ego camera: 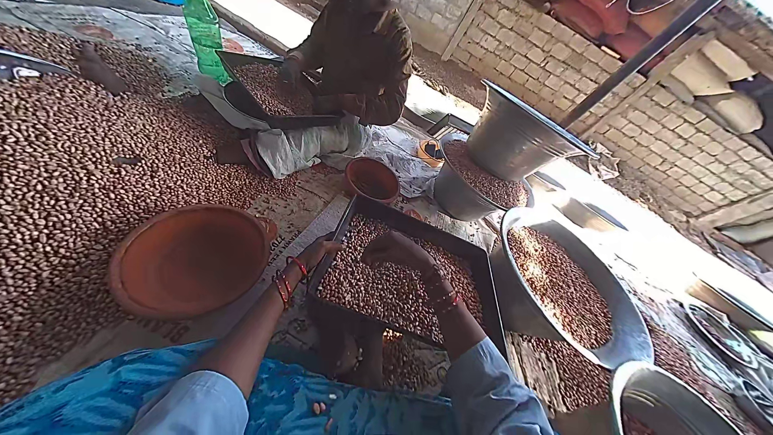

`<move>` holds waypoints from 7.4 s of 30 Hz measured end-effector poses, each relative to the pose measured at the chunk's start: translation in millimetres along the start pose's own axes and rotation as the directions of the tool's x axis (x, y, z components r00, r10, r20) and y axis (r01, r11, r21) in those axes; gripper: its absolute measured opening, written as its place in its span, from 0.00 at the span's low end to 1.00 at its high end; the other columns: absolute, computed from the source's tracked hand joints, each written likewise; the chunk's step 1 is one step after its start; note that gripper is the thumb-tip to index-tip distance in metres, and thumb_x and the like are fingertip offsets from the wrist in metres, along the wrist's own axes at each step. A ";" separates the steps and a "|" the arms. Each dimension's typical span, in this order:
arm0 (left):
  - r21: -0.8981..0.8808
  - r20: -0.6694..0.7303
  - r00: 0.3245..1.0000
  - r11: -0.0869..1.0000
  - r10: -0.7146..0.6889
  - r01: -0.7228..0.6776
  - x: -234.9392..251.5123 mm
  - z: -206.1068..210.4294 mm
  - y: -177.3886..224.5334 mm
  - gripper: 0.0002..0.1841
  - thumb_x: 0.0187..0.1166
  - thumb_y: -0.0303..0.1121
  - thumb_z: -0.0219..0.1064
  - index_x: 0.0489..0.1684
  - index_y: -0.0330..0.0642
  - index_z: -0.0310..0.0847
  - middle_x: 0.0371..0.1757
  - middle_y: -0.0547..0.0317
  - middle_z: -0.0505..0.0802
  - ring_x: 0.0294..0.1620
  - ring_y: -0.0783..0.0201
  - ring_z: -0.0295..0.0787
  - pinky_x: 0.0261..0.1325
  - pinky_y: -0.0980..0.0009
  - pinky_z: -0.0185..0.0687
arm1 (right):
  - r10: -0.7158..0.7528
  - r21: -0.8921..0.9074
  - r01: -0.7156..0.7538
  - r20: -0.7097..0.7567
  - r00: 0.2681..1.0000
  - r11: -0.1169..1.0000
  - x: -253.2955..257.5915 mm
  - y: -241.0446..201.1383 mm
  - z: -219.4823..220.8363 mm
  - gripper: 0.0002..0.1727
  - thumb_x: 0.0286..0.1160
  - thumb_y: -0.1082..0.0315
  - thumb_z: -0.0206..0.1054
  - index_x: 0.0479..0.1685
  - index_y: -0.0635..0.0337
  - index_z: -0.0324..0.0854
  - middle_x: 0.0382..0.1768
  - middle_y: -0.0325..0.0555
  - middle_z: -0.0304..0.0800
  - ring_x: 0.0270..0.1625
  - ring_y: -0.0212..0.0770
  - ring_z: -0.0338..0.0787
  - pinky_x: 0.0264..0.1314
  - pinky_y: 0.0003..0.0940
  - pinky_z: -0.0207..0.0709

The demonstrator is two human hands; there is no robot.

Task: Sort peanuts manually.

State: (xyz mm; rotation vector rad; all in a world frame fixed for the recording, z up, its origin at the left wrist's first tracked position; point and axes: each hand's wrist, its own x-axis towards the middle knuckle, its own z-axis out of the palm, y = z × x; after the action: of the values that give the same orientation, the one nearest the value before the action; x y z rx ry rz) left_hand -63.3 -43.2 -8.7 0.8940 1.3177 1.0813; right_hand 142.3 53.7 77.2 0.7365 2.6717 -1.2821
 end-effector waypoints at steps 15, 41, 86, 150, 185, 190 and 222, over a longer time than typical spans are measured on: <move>-0.063 -0.001 1.000 0.998 -0.007 0.007 -0.1 1.4 1.0 0.15 0.88 0.26 0.56 0.69 0.37 0.72 0.43 0.59 0.81 0.32 0.73 0.77 0.37 0.76 0.76 | 0.224 -0.130 -0.303 -0.422 0.878 0.944 47.5 26.9 23.6 0.19 0.78 0.63 0.66 0.61 0.66 0.82 0.47 0.57 0.90 0.49 0.51 0.90 0.58 0.51 0.79; -0.022 -0.023 1.000 1.000 0.000 0.000 -5.6 3.6 2.2 0.17 0.89 0.27 0.55 0.73 0.36 0.71 0.49 0.56 0.83 0.38 0.73 0.78 0.44 0.75 0.77 | 0.256 -0.387 -0.345 -0.265 0.930 0.855 -11.5 25.8 47.4 0.17 0.82 0.61 0.65 0.59 0.62 0.88 0.57 0.61 0.92 0.64 0.60 0.89 0.68 0.61 0.76; -0.083 0.020 0.998 0.994 0.066 -0.064 -3.6 1.8 -2.6 0.20 0.96 0.41 0.47 0.76 0.38 0.70 0.52 0.58 0.85 0.44 0.76 0.83 0.50 0.76 0.80 | 0.178 -0.423 -0.321 -0.342 0.923 0.848 63.9 -15.1 51.3 0.16 0.82 0.66 0.65 0.61 0.65 0.87 0.63 0.62 0.90 0.68 0.60 0.88 0.71 0.58 0.76; -0.076 -0.042 0.998 0.996 0.051 -0.054 -5.4 4.9 -2.7 0.18 0.93 0.34 0.53 0.74 0.37 0.71 0.50 0.58 0.83 0.40 0.76 0.78 0.46 0.77 0.76 | 0.082 -0.320 -0.106 -0.088 0.993 0.942 -18.6 -18.5 86.8 0.16 0.79 0.63 0.70 0.55 0.66 0.88 0.38 0.59 0.90 0.42 0.54 0.88 0.53 0.54 0.77; -0.099 -0.022 0.997 0.992 0.076 -0.077 -2.1 4.1 -3.3 0.16 0.92 0.31 0.52 0.73 0.35 0.70 0.50 0.58 0.83 0.42 0.76 0.79 0.48 0.77 0.76 | -0.072 -0.275 0.024 -0.166 0.984 0.961 15.7 -36.6 93.9 0.15 0.79 0.62 0.70 0.52 0.66 0.91 0.39 0.57 0.93 0.42 0.51 0.90 0.53 0.50 0.80; -0.110 -0.044 0.996 0.990 0.083 -0.087 -7.2 6.9 -2.0 0.16 0.93 0.31 0.51 0.72 0.35 0.71 0.50 0.58 0.83 0.42 0.77 0.80 0.49 0.78 0.77 | -0.103 -0.316 0.060 -0.124 0.987 0.947 15.2 -41.5 96.6 0.16 0.81 0.62 0.68 0.52 0.69 0.88 0.43 0.62 0.93 0.48 0.57 0.92 0.57 0.57 0.80; -0.095 -0.019 0.999 0.995 0.039 -0.041 -2.0 2.2 0.8 0.16 0.90 0.28 0.54 0.72 0.36 0.70 0.49 0.57 0.83 0.40 0.75 0.79 0.45 0.77 0.77 | 0.620 -0.385 -0.747 -0.417 0.664 0.542 -40.9 4.2 10.1 0.21 0.91 0.68 0.51 0.75 0.68 0.76 0.71 0.69 0.82 0.75 0.67 0.82 0.73 0.64 0.73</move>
State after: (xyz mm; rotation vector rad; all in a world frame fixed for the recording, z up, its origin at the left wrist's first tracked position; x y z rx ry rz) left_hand -61.0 -44.7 -7.2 0.8443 1.2561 1.1756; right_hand 179.0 32.6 79.1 1.6782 2.2359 -0.2300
